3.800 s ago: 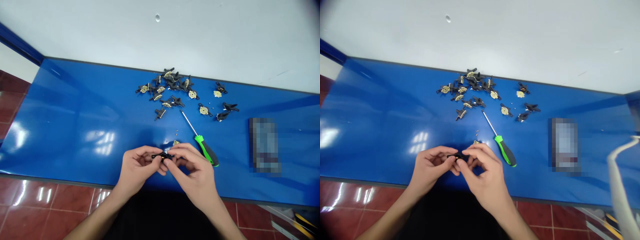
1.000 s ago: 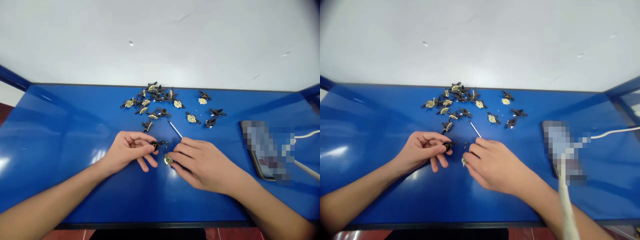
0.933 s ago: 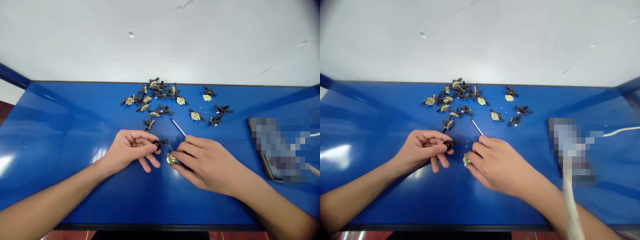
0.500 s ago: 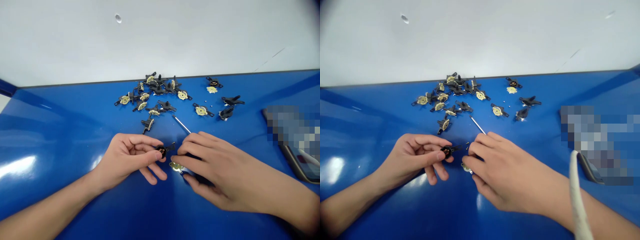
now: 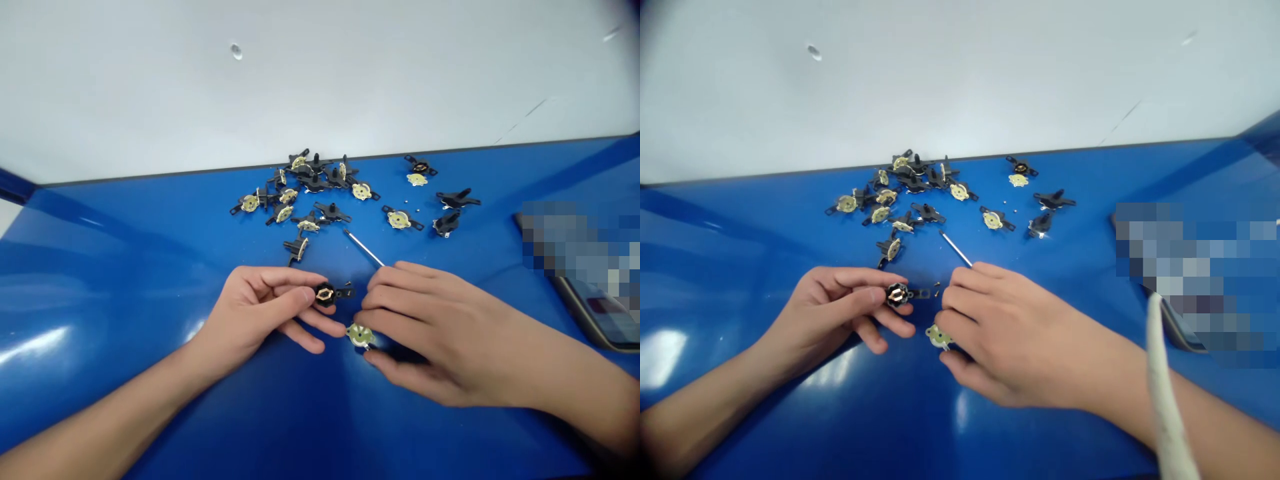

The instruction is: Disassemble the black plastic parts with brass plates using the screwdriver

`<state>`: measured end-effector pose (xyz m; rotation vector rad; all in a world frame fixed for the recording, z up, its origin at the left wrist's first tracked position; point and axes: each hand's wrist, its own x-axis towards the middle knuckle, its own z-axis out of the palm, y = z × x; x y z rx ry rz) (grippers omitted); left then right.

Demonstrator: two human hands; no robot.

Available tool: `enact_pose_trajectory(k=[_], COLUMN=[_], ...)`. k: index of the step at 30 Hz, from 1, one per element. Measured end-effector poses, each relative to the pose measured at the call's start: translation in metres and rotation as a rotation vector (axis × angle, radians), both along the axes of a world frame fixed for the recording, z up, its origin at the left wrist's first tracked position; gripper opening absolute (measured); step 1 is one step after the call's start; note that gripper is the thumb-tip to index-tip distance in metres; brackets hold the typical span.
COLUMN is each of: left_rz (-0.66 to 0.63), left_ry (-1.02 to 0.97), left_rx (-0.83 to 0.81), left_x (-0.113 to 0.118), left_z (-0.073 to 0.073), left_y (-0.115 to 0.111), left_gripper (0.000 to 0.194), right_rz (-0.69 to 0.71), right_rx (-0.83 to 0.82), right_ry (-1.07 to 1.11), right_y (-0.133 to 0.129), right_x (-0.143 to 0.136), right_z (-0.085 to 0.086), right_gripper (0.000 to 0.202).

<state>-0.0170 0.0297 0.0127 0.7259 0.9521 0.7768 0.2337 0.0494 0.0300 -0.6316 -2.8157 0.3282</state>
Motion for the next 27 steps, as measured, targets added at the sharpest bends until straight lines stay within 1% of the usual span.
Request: enact_pose_trajectory(k=[2, 4, 8, 10, 14, 16, 24, 27], left_rz=[-0.003, -0.01, -0.037, -0.05, -0.091, -0.111, -0.2, -0.225], left_ry=[-0.033, -0.066, -0.105, -0.112, -0.103, -0.095, -0.091, -0.106], left_rx=[0.005, 0.005, -0.01, -0.014, -0.003, 0.004, 0.028, 0.038], left_x=[0.0, 0.002, 0.005, 0.006, 0.006, 0.006, 0.006, 0.005], left_z=[0.0, 0.001, 0.004, 0.005, 0.003, 0.003, 0.002, 0.002], left_y=[0.0, 0.001, 0.001, 0.0, -0.003, -0.004, -0.002, -0.002], left_gripper=[0.018, 0.016, 0.014, 0.015, 0.017, 0.018, 0.025, 0.026], right_rz=[-0.009, -0.022, -0.045, -0.06, -0.063, -0.059, -0.017, -0.026], right_rx=[0.016, -0.004, -0.075, -0.062, 0.012, 0.019, -0.121, -0.144], right_ry=[0.087, 0.185, 0.3, 0.325, 0.345, 0.338, 0.349, 0.325], right_y=[0.001, 0.002, 0.001, 0.0, -0.002, -0.001, -0.001, -0.003], right_x=[0.002, 0.004, 0.004, 0.003, 0.0, -0.002, -0.001, 0.0], right_z=[0.0, 0.0, -0.002, -0.003, -0.007, -0.009, -0.014, -0.015], right_gripper=[0.016, 0.02, 0.041, 0.045, 0.04, 0.036, 0.033, 0.033])
